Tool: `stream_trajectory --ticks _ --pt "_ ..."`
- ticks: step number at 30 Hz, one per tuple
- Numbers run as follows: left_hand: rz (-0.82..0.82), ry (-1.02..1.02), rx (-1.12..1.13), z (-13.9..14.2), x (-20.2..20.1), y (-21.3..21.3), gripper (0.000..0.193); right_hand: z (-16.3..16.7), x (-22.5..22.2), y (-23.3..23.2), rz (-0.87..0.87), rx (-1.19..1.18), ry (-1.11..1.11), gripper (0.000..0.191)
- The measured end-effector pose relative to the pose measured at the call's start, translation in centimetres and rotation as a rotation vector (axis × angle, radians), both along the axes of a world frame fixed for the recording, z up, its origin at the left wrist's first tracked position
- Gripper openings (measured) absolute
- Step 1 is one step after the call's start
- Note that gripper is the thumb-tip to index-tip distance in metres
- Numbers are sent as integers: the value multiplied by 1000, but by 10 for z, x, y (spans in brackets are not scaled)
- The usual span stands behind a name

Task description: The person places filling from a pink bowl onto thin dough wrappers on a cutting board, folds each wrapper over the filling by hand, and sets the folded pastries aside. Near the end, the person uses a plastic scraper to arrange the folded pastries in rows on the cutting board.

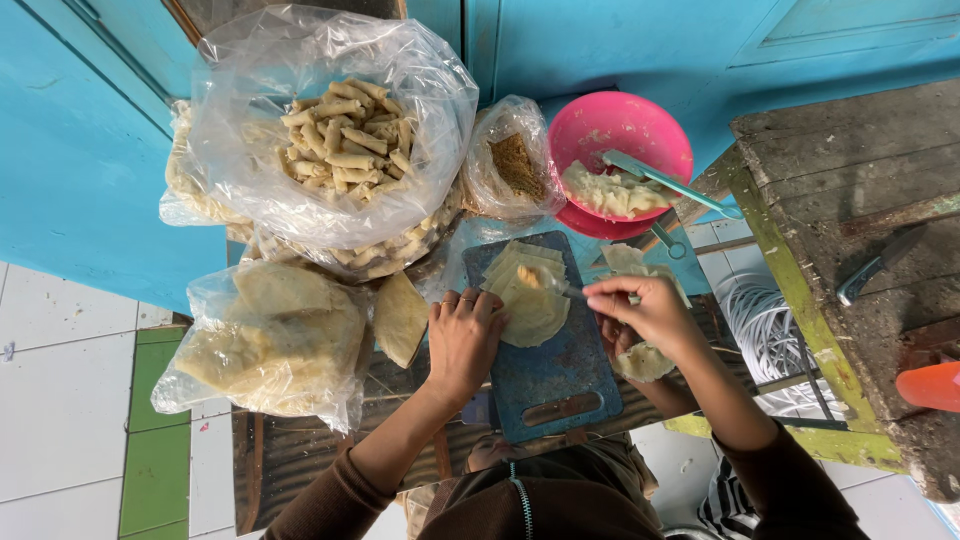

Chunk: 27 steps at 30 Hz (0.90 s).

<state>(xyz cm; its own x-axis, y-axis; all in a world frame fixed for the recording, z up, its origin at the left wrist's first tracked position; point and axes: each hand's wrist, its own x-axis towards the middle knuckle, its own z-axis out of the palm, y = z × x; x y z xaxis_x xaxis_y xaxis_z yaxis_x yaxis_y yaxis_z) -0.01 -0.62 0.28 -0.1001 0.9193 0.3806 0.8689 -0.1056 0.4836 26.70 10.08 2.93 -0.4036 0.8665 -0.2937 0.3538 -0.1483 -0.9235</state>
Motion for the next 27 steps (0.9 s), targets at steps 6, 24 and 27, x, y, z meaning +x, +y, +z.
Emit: stream_trajectory --ticks 6,24,27 --pt "-16 140 156 0 -5 -1 8 -26 12 -21 142 266 -10 20" --pt "2 -46 -45 -4 -6 3 17 -2 11 -46 303 1585 -468 49" --pt "10 35 0 -3 -5 2 12 -4 11 -43 279 1526 -417 45"
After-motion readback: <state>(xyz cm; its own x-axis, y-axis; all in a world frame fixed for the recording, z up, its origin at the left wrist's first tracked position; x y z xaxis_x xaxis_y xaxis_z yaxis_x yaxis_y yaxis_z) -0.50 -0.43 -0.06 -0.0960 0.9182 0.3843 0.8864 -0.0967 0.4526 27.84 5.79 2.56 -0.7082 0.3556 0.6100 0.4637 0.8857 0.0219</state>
